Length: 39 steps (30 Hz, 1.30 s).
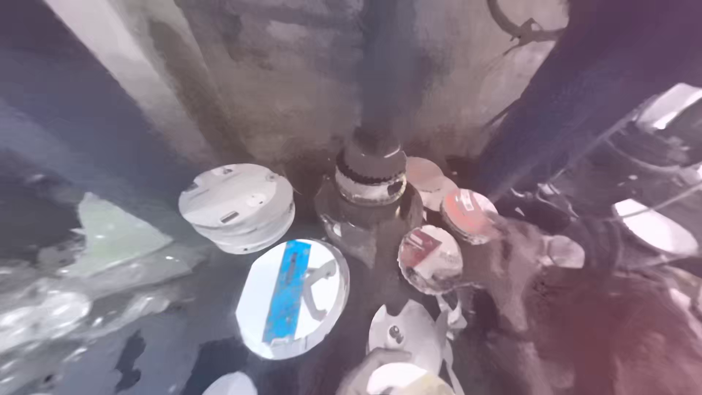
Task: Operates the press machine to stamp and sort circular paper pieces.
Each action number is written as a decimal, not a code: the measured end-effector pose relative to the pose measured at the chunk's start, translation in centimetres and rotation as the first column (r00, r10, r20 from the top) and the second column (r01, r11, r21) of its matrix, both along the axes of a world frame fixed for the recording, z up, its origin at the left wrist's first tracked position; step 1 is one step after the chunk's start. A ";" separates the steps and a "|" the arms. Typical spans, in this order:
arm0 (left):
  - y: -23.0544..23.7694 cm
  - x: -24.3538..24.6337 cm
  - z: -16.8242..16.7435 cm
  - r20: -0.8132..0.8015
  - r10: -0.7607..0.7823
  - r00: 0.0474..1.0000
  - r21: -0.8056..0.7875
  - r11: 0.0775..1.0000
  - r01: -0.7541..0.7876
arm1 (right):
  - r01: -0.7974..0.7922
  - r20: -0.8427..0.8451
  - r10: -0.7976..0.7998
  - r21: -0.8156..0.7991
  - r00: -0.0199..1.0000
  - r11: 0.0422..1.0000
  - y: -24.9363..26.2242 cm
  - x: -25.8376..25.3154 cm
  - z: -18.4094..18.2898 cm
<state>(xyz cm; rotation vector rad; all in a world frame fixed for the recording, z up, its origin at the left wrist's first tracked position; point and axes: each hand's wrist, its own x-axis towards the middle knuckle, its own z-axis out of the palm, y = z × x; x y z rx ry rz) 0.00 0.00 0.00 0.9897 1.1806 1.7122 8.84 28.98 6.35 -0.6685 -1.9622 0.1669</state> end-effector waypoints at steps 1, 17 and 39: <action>-0.5 0.1 0.5 -0.025 0.009 1.000 -0.003 1.000 -0.009 | -0.077 0.109 0.079 -0.027 0.991 0.997 -1.4 -2.7 0.1; -5.8 -1.0 0.5 -0.014 0.232 0.973 0.094 0.969 -0.230 | -0.344 0.364 0.220 0.323 0.905 0.882 -2.5 -11.9 1.1; -3.5 -2.1 3.1 -0.014 0.430 0.903 0.084 0.900 -0.427 | -0.363 0.375 0.276 0.182 0.885 0.914 -6.7 -1.4 -3.2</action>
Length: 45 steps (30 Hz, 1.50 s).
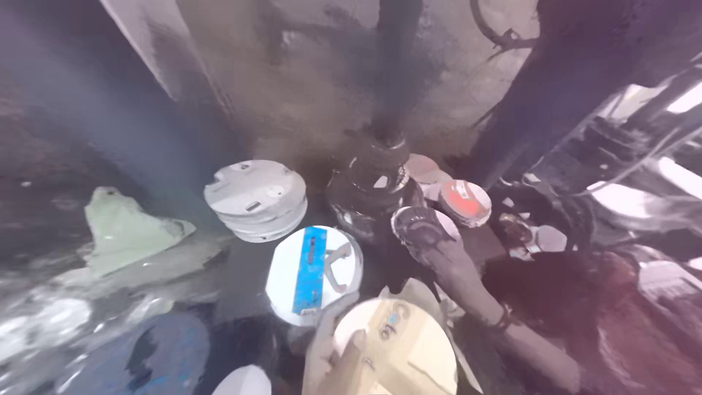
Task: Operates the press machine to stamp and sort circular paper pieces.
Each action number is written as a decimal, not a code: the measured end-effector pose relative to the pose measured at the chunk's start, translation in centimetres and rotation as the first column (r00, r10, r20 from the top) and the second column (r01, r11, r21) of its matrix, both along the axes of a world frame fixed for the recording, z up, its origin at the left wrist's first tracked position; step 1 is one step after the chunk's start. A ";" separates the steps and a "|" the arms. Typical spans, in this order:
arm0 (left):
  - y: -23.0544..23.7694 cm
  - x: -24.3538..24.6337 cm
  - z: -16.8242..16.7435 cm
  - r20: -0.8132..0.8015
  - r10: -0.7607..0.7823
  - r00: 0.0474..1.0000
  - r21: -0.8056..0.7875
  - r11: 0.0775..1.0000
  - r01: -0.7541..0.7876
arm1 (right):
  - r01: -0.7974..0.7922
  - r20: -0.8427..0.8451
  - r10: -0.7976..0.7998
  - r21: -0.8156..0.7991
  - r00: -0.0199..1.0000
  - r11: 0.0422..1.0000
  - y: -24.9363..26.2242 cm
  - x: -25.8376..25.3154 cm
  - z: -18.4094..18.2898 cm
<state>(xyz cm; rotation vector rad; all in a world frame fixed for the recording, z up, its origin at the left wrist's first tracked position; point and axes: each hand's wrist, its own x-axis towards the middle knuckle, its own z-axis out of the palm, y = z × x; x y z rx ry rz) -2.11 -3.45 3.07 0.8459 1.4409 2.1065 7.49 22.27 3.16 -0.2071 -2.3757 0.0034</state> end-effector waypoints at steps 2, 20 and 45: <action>1.5 -0.2 0.4 -0.063 0.020 0.998 -0.013 1.000 -0.021 | 0.029 0.107 -0.019 -0.092 0.994 0.995 0.4 1.6 -0.9; 7.4 -4.0 2.9 0.087 0.118 0.989 0.081 0.989 -0.125 | -0.074 -0.040 0.100 -0.928 0.994 0.364 13.4 -11.7 5.7; 17.5 -2.5 1.8 -0.453 -0.165 0.876 -0.729 0.634 -0.257 | 0.520 0.350 -0.385 -0.577 0.854 0.630 5.1 3.2 2.1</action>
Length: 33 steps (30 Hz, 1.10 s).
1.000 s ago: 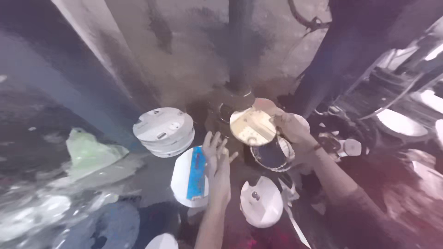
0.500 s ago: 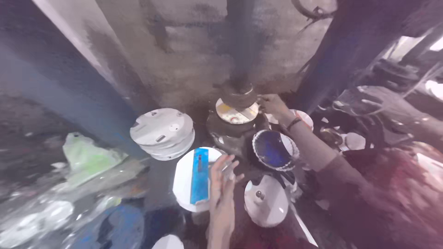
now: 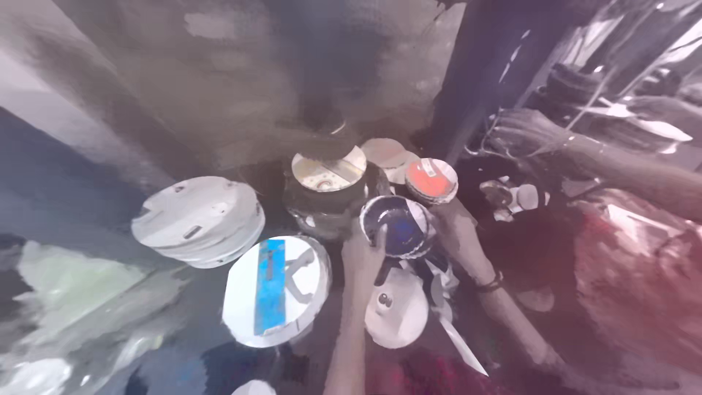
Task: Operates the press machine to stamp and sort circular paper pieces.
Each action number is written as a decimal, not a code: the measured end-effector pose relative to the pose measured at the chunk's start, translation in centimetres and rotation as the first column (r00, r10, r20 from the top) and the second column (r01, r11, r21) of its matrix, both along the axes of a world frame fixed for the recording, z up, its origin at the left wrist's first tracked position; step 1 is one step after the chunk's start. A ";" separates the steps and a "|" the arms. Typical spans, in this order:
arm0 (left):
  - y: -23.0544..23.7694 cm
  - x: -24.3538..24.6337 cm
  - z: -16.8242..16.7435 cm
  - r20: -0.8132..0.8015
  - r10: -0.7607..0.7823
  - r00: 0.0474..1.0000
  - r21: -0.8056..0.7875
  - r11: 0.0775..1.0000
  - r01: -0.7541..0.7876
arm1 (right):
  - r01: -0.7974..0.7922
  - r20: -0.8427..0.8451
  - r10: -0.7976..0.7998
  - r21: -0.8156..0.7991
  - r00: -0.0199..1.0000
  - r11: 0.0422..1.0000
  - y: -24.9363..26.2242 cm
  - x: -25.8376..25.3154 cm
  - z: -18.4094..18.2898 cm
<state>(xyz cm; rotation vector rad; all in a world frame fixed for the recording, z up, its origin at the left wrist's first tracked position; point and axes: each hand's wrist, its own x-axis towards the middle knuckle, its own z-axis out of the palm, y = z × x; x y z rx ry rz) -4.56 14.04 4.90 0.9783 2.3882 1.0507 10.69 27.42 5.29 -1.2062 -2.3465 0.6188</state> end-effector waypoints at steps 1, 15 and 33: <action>0.4 0.1 0.6 -0.004 -0.004 1.000 -0.057 0.998 0.004 | 0.009 0.043 -0.007 -0.042 0.999 0.999 -0.2 -0.2 0.1; -5.3 0.7 0.1 -0.098 0.137 0.986 0.096 0.987 -0.128 | 0.299 -0.381 -0.233 0.124 0.895 0.946 0.6 1.9 1.2; -2.1 2.7 -2.9 0.593 -0.302 0.747 0.469 0.883 -0.015 | -0.146 -0.102 0.129 -0.182 0.986 0.972 1.3 -1.9 -0.7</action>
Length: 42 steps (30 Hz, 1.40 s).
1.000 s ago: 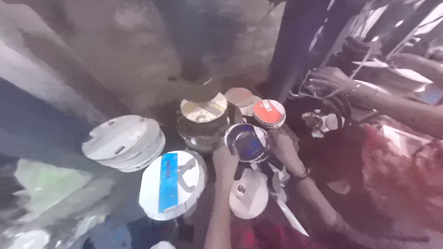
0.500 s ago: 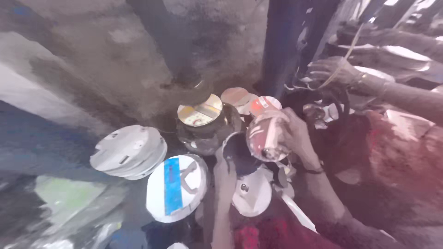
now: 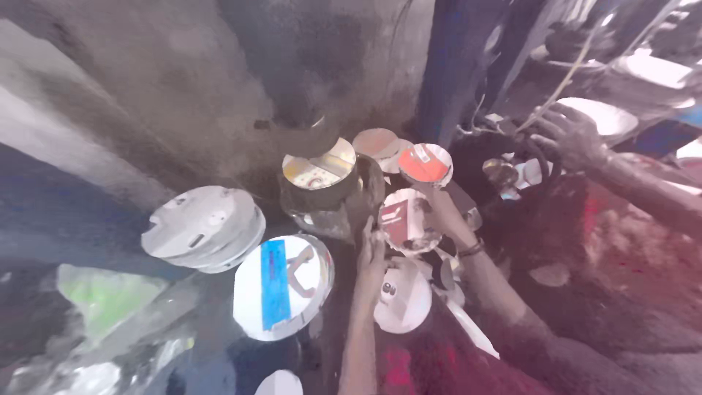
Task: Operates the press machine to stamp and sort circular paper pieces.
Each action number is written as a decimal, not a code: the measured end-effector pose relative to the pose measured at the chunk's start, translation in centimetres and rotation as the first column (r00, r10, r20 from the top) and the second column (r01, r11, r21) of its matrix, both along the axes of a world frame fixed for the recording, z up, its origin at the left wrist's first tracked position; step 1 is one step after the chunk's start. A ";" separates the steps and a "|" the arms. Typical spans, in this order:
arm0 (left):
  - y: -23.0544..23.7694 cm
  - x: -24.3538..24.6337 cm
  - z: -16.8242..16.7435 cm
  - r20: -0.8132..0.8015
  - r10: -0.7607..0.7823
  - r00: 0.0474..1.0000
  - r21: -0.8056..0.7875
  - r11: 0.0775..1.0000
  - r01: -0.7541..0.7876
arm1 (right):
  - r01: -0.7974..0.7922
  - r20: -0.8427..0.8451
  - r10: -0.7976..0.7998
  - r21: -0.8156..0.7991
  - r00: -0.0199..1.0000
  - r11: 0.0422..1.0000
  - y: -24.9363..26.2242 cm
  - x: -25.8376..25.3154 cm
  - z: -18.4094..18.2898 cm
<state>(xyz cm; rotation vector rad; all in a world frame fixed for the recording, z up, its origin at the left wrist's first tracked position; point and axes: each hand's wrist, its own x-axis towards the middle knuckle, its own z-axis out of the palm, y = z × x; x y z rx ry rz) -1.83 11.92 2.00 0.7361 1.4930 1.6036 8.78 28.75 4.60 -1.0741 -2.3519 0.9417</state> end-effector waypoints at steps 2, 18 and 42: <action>-0.8 0.0 0.1 -0.100 -0.003 0.995 -0.015 1.000 0.001 | 0.080 0.031 -0.080 0.020 0.996 0.997 0.2 -0.6 -1.1; -6.0 -1.0 -6.2 -0.468 -0.374 0.801 -0.665 0.746 -0.041 | -0.207 0.156 0.187 0.130 0.970 0.970 -9.7 6.3 0.1; -15.7 0.6 -7.9 -0.334 0.306 0.891 -0.165 0.912 -0.375 | -0.136 0.047 0.128 0.231 0.991 0.964 -13.2 2.4 -11.6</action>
